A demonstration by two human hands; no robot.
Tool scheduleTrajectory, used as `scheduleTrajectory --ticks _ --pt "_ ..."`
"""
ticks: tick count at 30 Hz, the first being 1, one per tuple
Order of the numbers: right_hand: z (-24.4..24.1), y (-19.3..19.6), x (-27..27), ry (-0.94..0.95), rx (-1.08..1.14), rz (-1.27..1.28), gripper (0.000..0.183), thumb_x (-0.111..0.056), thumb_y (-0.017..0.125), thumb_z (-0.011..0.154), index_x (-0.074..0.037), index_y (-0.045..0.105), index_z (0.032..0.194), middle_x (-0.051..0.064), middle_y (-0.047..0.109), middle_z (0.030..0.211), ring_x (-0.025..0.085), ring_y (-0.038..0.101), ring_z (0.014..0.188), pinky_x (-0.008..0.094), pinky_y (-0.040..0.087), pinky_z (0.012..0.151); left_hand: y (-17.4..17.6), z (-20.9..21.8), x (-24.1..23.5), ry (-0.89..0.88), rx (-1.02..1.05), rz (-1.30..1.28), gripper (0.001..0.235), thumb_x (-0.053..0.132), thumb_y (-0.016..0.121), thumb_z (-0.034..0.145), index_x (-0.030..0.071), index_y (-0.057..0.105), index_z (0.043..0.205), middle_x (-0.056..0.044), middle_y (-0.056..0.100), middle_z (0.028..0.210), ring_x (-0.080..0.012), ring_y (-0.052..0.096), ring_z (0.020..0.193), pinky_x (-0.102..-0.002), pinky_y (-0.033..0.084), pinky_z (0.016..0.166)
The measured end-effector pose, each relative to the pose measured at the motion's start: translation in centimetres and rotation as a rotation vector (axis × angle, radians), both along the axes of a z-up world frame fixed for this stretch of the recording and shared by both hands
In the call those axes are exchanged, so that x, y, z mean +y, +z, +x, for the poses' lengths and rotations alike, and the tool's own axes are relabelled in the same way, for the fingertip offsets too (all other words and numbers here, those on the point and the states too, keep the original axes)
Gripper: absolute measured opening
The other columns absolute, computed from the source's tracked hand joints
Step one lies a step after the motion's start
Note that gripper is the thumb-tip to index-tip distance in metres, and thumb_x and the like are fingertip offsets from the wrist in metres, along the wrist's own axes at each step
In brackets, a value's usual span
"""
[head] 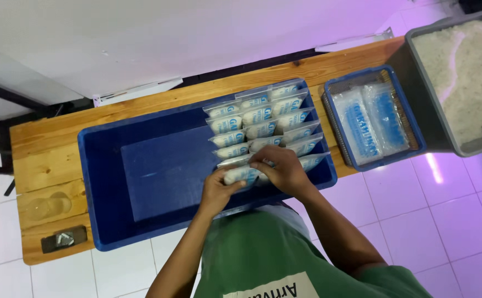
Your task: The person fills small plastic bags with white salt from a large container using a handheld scoop, then places the filled bags into a blue crate.
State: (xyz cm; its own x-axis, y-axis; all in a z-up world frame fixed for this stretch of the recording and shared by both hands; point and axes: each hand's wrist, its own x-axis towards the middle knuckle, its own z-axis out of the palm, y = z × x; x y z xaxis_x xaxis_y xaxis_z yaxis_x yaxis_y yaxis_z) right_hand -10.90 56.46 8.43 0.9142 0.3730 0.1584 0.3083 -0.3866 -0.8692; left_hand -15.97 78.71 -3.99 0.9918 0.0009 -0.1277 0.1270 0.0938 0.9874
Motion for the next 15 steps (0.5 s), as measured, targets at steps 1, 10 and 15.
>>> scheduleTrajectory --ticks 1,10,15 --pt "0.2 -0.3 -0.1 -0.008 0.0 0.001 0.01 -0.016 0.084 0.101 -0.016 0.082 0.11 0.005 0.081 0.096 0.029 0.079 0.094 0.044 0.064 0.083 0.3 0.1 -0.1 -0.008 0.0 0.001 0.04 0.004 0.105 0.074 0.001 0.087 0.11 -0.014 0.087 0.109 -0.0218 0.076 0.107 -0.042 0.059 0.097" --pt "0.9 -2.3 0.4 0.167 -0.163 -0.226 0.015 -0.024 0.071 0.11 -0.01 0.076 0.11 0.012 0.075 0.094 0.038 0.073 0.087 0.05 0.059 0.076 1.3 0.6 -1.1 0.043 0.025 0.211 0.011 0.009 0.089 0.093 0.008 0.09 0.104 -0.012 0.088 0.098 -0.021 0.08 0.1 -0.038 0.06 0.086" --pt "0.7 -2.5 -0.4 0.227 -0.123 -0.646 0.039 -0.042 0.075 0.105 -0.013 0.071 0.13 0.01 0.063 0.122 0.04 0.064 0.118 0.06 0.049 0.104 2.7 0.1 -1.0 0.034 -0.059 0.278 0.007 0.009 0.091 0.092 0.011 0.091 0.1 -0.011 0.089 0.096 -0.028 0.084 0.1 -0.039 0.063 0.087"
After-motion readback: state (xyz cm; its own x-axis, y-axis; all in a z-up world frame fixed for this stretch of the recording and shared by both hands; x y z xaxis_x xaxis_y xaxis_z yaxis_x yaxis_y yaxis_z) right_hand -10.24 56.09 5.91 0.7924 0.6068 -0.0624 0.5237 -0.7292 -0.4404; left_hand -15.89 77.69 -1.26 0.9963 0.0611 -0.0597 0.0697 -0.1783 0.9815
